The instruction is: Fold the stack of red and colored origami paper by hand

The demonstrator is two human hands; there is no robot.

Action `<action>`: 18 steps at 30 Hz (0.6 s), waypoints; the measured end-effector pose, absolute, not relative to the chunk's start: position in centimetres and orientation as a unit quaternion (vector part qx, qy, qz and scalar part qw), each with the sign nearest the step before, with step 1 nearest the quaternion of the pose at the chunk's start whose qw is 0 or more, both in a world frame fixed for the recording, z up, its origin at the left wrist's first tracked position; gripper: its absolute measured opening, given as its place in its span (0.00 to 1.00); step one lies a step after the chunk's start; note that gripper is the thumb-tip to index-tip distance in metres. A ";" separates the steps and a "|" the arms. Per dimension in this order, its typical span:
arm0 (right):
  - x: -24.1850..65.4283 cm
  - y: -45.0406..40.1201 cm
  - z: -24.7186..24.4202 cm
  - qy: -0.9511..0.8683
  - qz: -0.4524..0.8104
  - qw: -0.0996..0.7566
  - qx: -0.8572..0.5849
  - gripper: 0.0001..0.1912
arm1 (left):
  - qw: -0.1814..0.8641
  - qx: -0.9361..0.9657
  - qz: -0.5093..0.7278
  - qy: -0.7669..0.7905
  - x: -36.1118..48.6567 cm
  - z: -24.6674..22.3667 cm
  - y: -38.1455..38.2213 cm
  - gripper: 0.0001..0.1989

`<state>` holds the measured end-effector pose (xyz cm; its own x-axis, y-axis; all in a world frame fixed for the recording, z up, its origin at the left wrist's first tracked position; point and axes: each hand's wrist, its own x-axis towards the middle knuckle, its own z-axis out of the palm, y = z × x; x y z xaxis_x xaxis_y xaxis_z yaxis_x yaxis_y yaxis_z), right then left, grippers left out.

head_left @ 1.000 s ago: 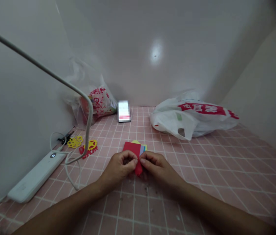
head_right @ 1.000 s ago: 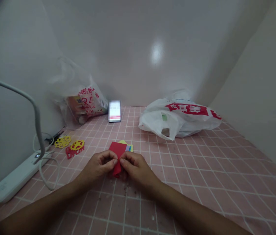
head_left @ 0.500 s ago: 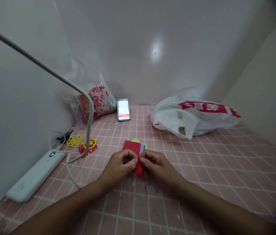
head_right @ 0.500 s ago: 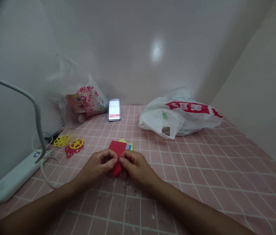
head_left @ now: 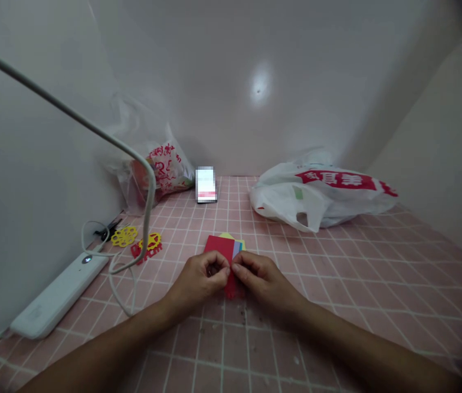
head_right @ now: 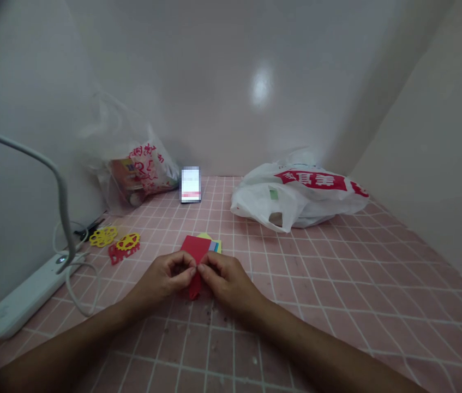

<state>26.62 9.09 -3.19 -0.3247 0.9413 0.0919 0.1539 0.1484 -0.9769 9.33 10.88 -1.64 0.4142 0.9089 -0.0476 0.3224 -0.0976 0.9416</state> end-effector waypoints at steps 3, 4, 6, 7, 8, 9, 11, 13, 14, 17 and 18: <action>26.6 9.1 -2.9 -0.642 0.503 0.387 -0.429 0.12 | 0.494 0.693 0.274 0.448 9.3 -1.7 11.0 0.06; 26.6 9.1 -2.8 -0.638 0.509 0.382 -0.433 0.12 | 0.499 0.694 0.269 0.445 9.2 -1.7 11.0 0.06; 26.6 9.2 -2.7 -0.634 0.513 0.377 -0.439 0.11 | 0.518 0.687 0.264 0.436 9.2 -1.8 11.1 0.06; 26.7 9.2 -2.8 -0.636 0.506 0.379 -0.443 0.11 | 0.530 0.681 0.262 0.433 9.2 -1.9 11.2 0.07; 26.7 9.2 -2.8 -0.641 0.491 0.383 -0.448 0.10 | 0.543 0.674 0.258 0.430 9.2 -1.9 11.2 0.07; 26.7 9.2 -2.9 -0.647 0.473 0.390 -0.454 0.10 | 0.555 0.666 0.253 0.428 9.1 -2.0 11.2 0.08; 26.8 9.3 -3.1 -0.654 0.441 0.402 -0.464 0.09 | 0.579 0.651 0.244 0.426 9.1 -2.1 11.2 0.09; 26.9 9.3 -3.2 -0.657 0.432 0.405 -0.466 0.09 | 0.594 0.638 0.241 0.426 9.1 -2.1 11.2 0.09; 26.9 9.3 -3.2 -0.657 0.435 0.405 -0.462 0.10 | 0.599 0.634 0.242 0.426 9.1 -2.1 11.2 0.09; 26.8 9.3 -3.2 -0.653 0.461 0.411 -0.439 0.10 | 0.591 0.634 0.251 0.431 9.2 -2.1 11.2 0.09; 26.8 9.3 -3.2 -0.649 0.472 0.413 -0.431 0.10 | 0.585 0.638 0.254 0.432 9.2 -2.0 11.2 0.09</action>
<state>26.82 9.32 -3.22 -0.2884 0.9488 0.1290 0.1697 0.1833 -0.9683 9.21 11.24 -2.02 0.4985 0.8477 -0.1811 0.2547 0.0565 0.9654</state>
